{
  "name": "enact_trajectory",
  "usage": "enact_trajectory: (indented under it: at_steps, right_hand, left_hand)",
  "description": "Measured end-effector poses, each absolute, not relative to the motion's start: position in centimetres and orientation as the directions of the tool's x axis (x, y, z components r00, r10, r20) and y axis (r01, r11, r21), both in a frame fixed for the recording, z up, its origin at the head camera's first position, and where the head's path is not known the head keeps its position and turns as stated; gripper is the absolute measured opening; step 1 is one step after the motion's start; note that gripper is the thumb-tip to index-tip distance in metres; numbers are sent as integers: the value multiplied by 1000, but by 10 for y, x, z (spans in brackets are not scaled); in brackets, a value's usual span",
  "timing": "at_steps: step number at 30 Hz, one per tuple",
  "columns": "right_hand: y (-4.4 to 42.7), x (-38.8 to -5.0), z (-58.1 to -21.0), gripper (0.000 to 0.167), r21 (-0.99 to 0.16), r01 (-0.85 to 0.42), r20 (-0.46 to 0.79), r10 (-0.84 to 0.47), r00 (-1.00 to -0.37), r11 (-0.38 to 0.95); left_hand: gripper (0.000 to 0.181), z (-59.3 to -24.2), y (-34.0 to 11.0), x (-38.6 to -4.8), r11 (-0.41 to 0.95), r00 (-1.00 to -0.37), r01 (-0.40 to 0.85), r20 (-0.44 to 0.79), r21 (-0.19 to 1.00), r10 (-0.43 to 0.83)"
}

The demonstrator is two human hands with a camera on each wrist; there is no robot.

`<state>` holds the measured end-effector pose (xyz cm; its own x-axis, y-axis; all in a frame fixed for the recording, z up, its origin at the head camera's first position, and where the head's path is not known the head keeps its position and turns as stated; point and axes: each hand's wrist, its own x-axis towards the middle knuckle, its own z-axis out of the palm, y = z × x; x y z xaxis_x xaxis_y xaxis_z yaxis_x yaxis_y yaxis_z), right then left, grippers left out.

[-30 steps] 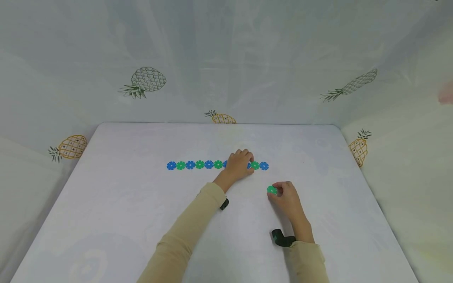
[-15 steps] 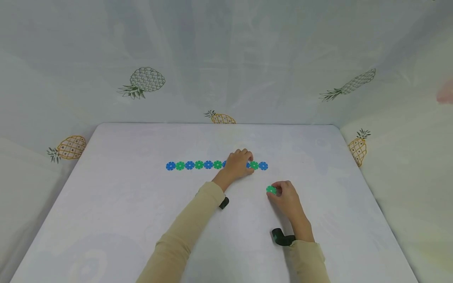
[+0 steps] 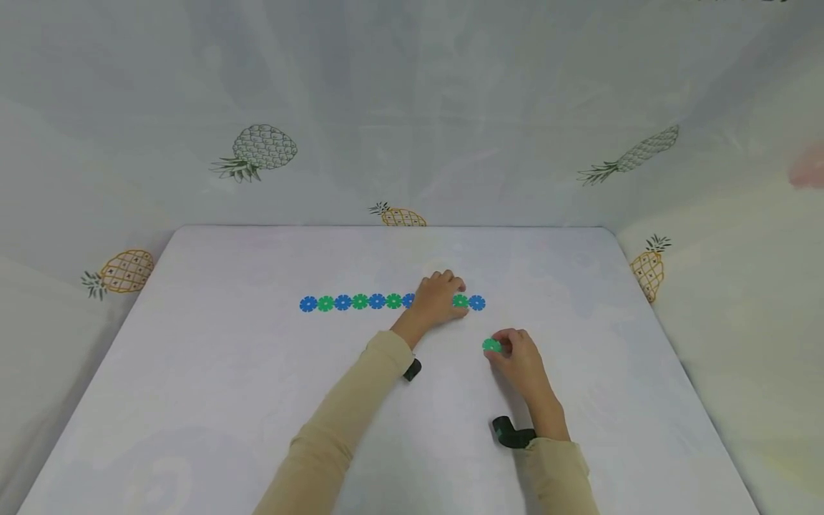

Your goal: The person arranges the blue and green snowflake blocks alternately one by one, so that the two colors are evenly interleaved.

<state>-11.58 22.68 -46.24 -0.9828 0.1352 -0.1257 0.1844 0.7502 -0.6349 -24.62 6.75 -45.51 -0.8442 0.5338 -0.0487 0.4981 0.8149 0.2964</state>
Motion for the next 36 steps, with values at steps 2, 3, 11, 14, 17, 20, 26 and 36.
enact_trajectory:
  at_steps: [2, 3, 11, 14, 17, 20, 26, 36]
  right_hand:
    - [227, -116, -463, 34, -636, 180, -120, 135, -984, 750]
    - [227, -117, -463, 34, -636, 176, -114, 134, -984, 752]
    - [228, -118, -464, 32, -648, 143, -81, 119, -990, 748]
    - [228, -117, -464, 32, -650, 133, -71, 114, -991, 748]
    - [228, -117, -464, 32, -648, 134, -69, 118, -991, 750]
    - [228, -117, -464, 32, -646, 137, -69, 121, -990, 751]
    - [227, -119, -463, 32, -649, 153, -85, 128, -988, 745]
    - [228, -118, -462, 31, -653, 142, -77, 122, -990, 744]
  left_hand:
    - [43, -456, 70, -246, 817, -846, 497, -45, 292, 531]
    - [43, -456, 72, -245, 818, -848, 496, -41, 291, 529]
    - [42, -460, 80, -243, 815, -852, 500, -5, 292, 524]
    - [41, -462, 81, -244, 815, -850, 506, 1, 283, 527]
    - [40, -462, 83, -243, 814, -848, 510, 4, 280, 530]
    - [40, -462, 85, -243, 813, -847, 510, 3, 281, 531]
    - [39, -465, 88, -243, 814, -850, 505, 1, 287, 526]
    - [34, -465, 90, -242, 817, -854, 502, 10, 283, 520]
